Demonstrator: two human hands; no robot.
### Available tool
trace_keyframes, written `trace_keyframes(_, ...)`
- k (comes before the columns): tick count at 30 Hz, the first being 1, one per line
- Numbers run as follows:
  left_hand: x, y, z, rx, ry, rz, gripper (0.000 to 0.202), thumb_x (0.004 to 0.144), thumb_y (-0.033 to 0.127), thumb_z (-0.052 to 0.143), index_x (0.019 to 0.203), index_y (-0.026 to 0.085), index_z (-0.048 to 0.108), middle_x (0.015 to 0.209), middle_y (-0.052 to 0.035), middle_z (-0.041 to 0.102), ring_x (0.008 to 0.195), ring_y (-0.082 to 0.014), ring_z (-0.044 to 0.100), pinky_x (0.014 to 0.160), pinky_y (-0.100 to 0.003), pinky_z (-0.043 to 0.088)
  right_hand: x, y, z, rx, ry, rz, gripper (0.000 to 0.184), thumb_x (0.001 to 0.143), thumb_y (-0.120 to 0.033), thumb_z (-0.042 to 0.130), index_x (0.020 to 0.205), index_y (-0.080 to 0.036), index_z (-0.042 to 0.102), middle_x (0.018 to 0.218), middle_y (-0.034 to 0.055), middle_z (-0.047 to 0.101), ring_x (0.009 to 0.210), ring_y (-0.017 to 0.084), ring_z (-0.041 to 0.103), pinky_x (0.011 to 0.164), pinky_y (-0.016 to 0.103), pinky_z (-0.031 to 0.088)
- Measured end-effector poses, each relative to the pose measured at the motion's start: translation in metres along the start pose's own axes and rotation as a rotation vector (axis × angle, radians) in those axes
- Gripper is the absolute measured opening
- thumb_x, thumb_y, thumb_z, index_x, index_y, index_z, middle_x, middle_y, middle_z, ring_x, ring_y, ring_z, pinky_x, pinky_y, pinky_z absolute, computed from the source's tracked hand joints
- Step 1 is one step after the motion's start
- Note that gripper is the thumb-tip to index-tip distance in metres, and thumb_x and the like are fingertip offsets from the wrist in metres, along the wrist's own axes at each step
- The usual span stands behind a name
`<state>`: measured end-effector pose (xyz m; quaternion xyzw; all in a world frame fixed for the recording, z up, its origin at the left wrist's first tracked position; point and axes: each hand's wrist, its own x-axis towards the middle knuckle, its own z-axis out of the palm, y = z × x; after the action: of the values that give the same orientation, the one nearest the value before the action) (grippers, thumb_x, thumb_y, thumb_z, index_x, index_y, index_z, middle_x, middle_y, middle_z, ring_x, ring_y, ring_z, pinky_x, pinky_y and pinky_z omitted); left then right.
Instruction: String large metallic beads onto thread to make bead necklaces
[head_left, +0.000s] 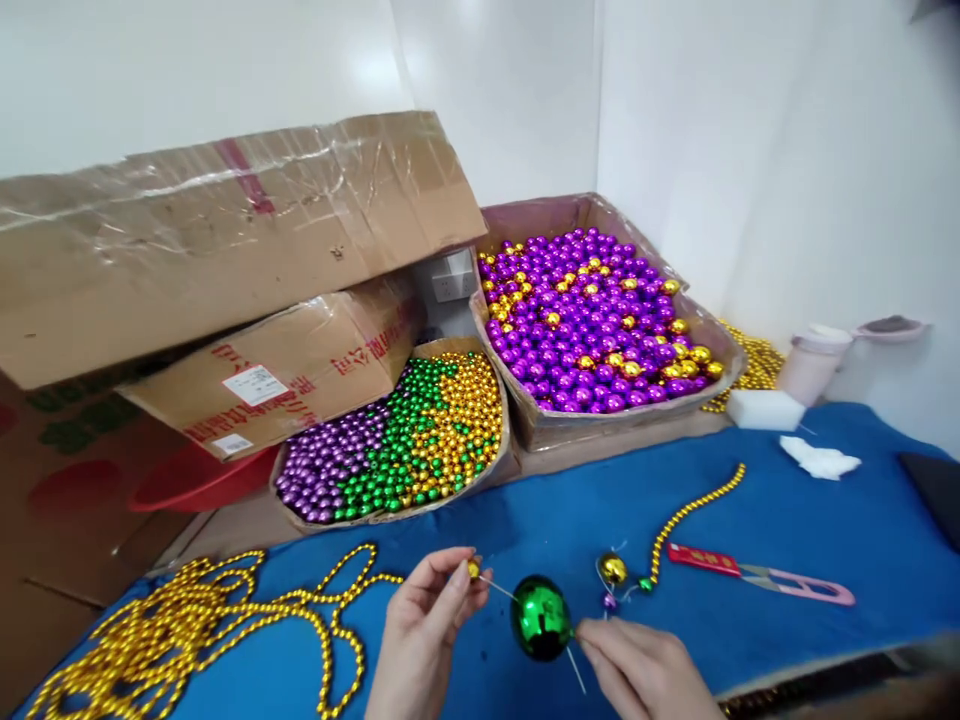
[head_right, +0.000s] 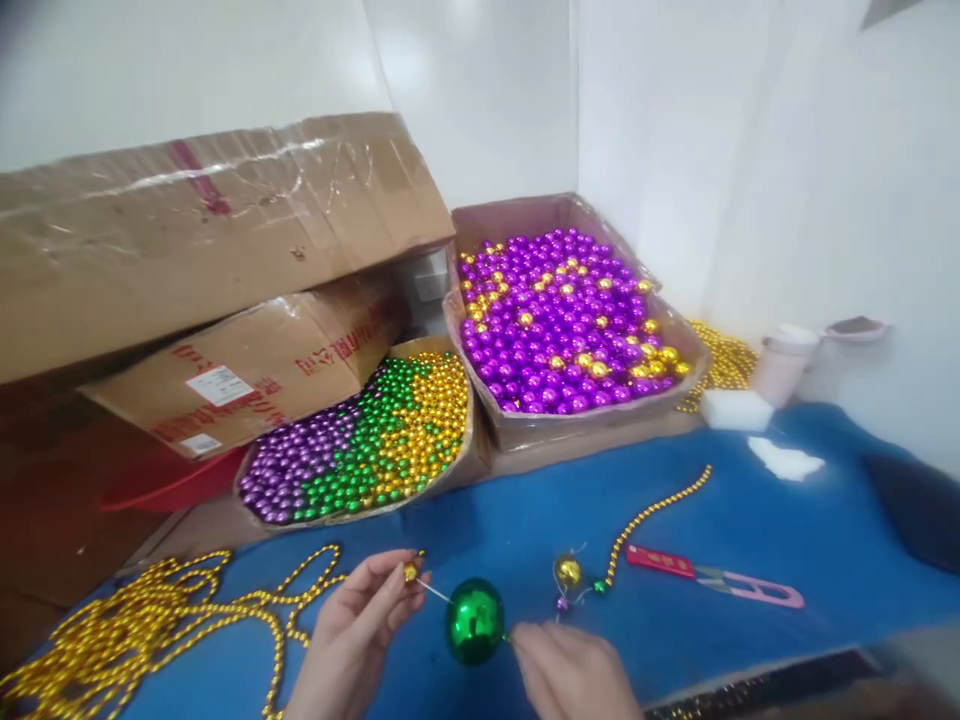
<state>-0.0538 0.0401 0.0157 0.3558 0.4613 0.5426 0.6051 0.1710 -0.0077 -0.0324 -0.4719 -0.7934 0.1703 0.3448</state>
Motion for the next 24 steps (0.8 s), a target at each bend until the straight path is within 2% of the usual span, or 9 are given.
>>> trace_keyframes(8, -0.005, -0.020, 0.006, 0.080, 0.003, -0.048, 0.024, 0.069, 0.029, 0.077, 0.086, 0.015, 0.068, 0.085, -0.0065, 0.070, 0.075, -0.0163, 0.063, 0.070, -0.025, 0.052, -0.001, 0.003, 0.017, 0.024, -0.060, 0.080, 0.023, 0.094, -0.020, 0.034, 0.093, -0.022, 0.057, 0.075, 0.0020, 0.069, 0.065, 0.014, 0.066, 0.064, 0.020, 0.050)
trace_keyframes(13, -0.004, -0.038, 0.007, 0.118, 0.048, -0.071, 0.027, 0.071, 0.039, 0.073, 0.083, 0.015, 0.072, 0.092, -0.0097, 0.070, 0.083, -0.0199, 0.063, 0.074, -0.027, 0.051, -0.003, 0.019, 0.031, -0.010, -0.098, 0.149, 0.026, 0.093, -0.014, 0.034, 0.106, -0.020, 0.054, 0.084, 0.0051, 0.071, 0.074, 0.016, 0.069, 0.067, 0.022, 0.052)
trace_keyframes(15, -0.004, -0.039, 0.005, 0.236, 0.086, 0.000, 0.027, 0.068, 0.041, 0.074, 0.078, 0.016, 0.074, 0.096, -0.0098, 0.070, 0.085, -0.0221, 0.062, 0.073, -0.026, 0.051, -0.004, 0.026, 0.031, -0.031, -0.120, 0.158, 0.029, 0.090, -0.013, 0.038, 0.114, -0.018, 0.053, 0.092, 0.0092, 0.071, 0.082, 0.020, 0.069, 0.072, 0.028, 0.053)
trace_keyframes(18, -0.005, -0.033, 0.006, 0.437, 0.068, 0.162, 0.024, 0.069, 0.041, 0.073, 0.076, 0.018, 0.074, 0.084, -0.0074, 0.070, 0.074, -0.0211, 0.062, 0.065, -0.025, 0.051, 0.001, 0.031, 0.022, -0.044, -0.123, 0.168, 0.032, 0.090, -0.016, 0.039, 0.119, -0.017, 0.053, 0.103, 0.0139, 0.068, 0.091, 0.026, 0.068, 0.076, 0.036, 0.053)
trace_keyframes(20, -0.008, -0.023, 0.012, 0.529, 0.015, 0.260, 0.020, 0.071, 0.039, 0.071, 0.078, 0.020, 0.074, 0.077, -0.0064, 0.069, 0.069, -0.0208, 0.062, 0.063, -0.026, 0.050, 0.010, 0.024, 0.016, -0.022, -0.116, 0.152, 0.032, 0.093, -0.019, 0.037, 0.121, -0.019, 0.053, 0.107, 0.0122, 0.066, 0.095, 0.024, 0.066, 0.080, 0.036, 0.052)
trace_keyframes(24, -0.018, -0.003, 0.030, 0.610, -0.034, 0.422, 0.012, 0.072, 0.034, 0.071, 0.076, 0.023, 0.076, 0.082, -0.0086, 0.070, 0.079, -0.0249, 0.064, 0.071, -0.028, 0.051, 0.030, 0.001, 0.014, 0.054, -0.118, 0.058, 0.035, 0.093, -0.021, 0.042, 0.127, -0.024, 0.049, 0.114, 0.0062, 0.064, 0.101, 0.018, 0.062, 0.086, 0.027, 0.048)
